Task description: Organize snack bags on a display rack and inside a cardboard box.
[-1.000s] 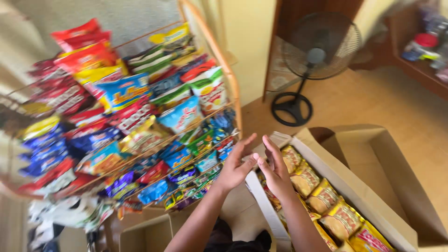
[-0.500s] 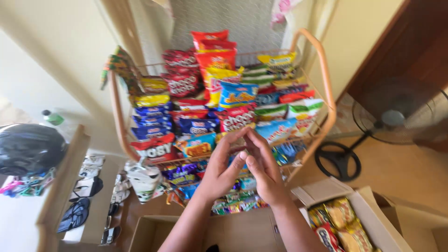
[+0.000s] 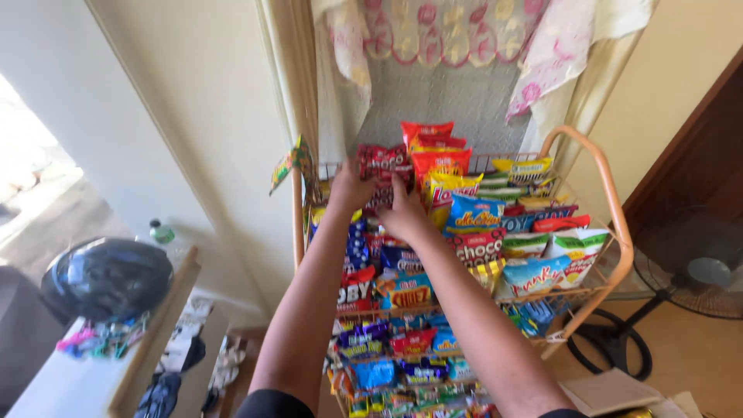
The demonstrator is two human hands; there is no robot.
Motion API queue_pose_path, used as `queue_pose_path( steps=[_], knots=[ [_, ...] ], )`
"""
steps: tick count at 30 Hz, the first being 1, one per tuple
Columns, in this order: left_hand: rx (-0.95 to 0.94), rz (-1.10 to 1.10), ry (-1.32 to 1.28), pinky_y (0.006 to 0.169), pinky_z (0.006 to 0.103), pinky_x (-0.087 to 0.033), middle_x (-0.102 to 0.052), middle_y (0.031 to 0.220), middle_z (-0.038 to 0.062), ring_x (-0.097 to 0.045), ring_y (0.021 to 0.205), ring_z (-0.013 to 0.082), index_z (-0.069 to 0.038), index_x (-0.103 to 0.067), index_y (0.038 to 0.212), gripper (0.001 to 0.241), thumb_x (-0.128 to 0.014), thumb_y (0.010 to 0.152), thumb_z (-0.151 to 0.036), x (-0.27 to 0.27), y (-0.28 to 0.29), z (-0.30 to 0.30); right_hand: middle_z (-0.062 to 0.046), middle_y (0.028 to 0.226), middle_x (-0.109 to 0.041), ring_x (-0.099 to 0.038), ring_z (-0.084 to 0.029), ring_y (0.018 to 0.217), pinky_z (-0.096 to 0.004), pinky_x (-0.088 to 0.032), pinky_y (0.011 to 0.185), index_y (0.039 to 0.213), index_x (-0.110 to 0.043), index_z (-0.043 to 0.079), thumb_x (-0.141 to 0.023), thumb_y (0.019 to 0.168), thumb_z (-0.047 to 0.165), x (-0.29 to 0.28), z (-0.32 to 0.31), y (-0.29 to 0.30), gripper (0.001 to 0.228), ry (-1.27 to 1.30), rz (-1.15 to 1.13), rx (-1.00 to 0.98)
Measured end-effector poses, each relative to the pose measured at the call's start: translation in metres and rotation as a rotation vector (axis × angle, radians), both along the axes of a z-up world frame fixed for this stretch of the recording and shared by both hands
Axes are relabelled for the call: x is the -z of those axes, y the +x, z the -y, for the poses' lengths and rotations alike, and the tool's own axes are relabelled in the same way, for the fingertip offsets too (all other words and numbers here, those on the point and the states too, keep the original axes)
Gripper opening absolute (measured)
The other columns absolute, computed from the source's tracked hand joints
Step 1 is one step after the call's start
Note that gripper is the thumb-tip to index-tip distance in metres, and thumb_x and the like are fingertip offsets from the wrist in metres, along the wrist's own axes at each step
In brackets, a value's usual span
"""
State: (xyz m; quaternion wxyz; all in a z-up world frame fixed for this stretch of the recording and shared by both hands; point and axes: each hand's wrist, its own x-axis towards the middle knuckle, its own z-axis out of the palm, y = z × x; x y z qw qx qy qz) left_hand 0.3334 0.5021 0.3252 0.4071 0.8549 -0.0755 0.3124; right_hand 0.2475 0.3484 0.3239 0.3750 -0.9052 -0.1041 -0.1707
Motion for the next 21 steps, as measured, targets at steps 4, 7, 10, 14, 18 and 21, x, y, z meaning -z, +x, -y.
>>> queue_pose_path(
  steps=[4, 7, 10, 14, 18, 21],
  knots=[
    [0.006, -0.156, 0.017, 0.095, 0.0465, -0.051, -0.067, 0.119, 0.027, -0.063, 0.114, 0.0412, 0.000, -0.055, 0.128, 0.071, -0.088, 0.073, -0.030, 0.033, 0.028, 0.000, -0.038, 0.145, -0.044, -0.048, -0.049, 0.135, -0.049, -0.043, 0.112, 0.164, -0.022, 0.013, -0.075, 0.080, 0.043, 0.006, -0.001, 0.011, 0.104, -0.002, -0.201, 0.050],
    [0.094, -0.237, -0.093, 0.095, 0.0428, -0.057, -0.075, 0.113, 0.024, -0.073, 0.111, 0.0339, 0.001, -0.063, 0.119, 0.060, -0.085, 0.075, -0.034, 0.036, 0.052, 0.000, -0.035, 0.144, -0.049, -0.052, -0.045, 0.134, -0.046, -0.044, 0.111, 0.160, -0.022, 0.006, -0.080, 0.075, 0.045, 0.007, 0.000, 0.024, 0.110, 0.054, -0.145, 0.000],
    [0.090, -0.137, -0.043, 0.088, 0.0439, -0.055, -0.070, 0.111, 0.024, -0.069, 0.106, 0.0377, 0.000, -0.062, 0.123, 0.067, -0.089, 0.071, -0.033, 0.041, 0.038, -0.005, -0.035, 0.143, -0.048, -0.051, -0.044, 0.134, -0.046, -0.043, 0.110, 0.158, -0.022, 0.001, -0.083, 0.075, 0.044, 0.014, -0.002, 0.016, 0.111, 0.078, -0.088, -0.037],
    [0.102, -0.082, 0.011, 0.082, 0.0421, -0.056, -0.075, 0.102, 0.021, -0.073, 0.094, 0.0336, -0.002, -0.072, 0.112, 0.042, -0.083, 0.085, -0.033, -0.006, -0.007, -0.009, -0.032, 0.137, -0.054, -0.057, -0.043, 0.127, -0.047, -0.046, 0.106, 0.156, -0.025, -0.003, -0.081, 0.081, 0.041, 0.005, -0.001, 0.010, 0.104, 0.091, 0.144, -0.114],
    [0.070, -0.017, -0.085, 0.076, 0.0391, -0.055, -0.075, 0.089, 0.019, -0.071, 0.078, 0.0290, -0.001, -0.073, 0.101, 0.032, -0.079, 0.091, -0.030, -0.053, -0.068, -0.009, -0.028, 0.138, -0.054, -0.058, -0.040, 0.126, -0.046, -0.049, 0.104, 0.158, -0.034, -0.001, -0.078, 0.089, 0.031, -0.019, 0.000, -0.031, 0.087, 0.098, 0.483, -0.189],
    [0.106, 0.334, -0.215, 0.071, 0.0339, -0.056, -0.063, 0.100, 0.017, -0.067, 0.081, 0.0224, -0.001, -0.065, 0.103, 0.025, -0.075, 0.095, -0.023, -0.083, -0.133, -0.001, -0.021, 0.136, -0.056, -0.062, -0.034, 0.125, -0.042, -0.051, 0.102, 0.159, -0.036, 0.004, -0.077, 0.091, 0.029, -0.078, 0.001, -0.104, 0.083, 0.158, 0.536, -0.165]
  ],
)
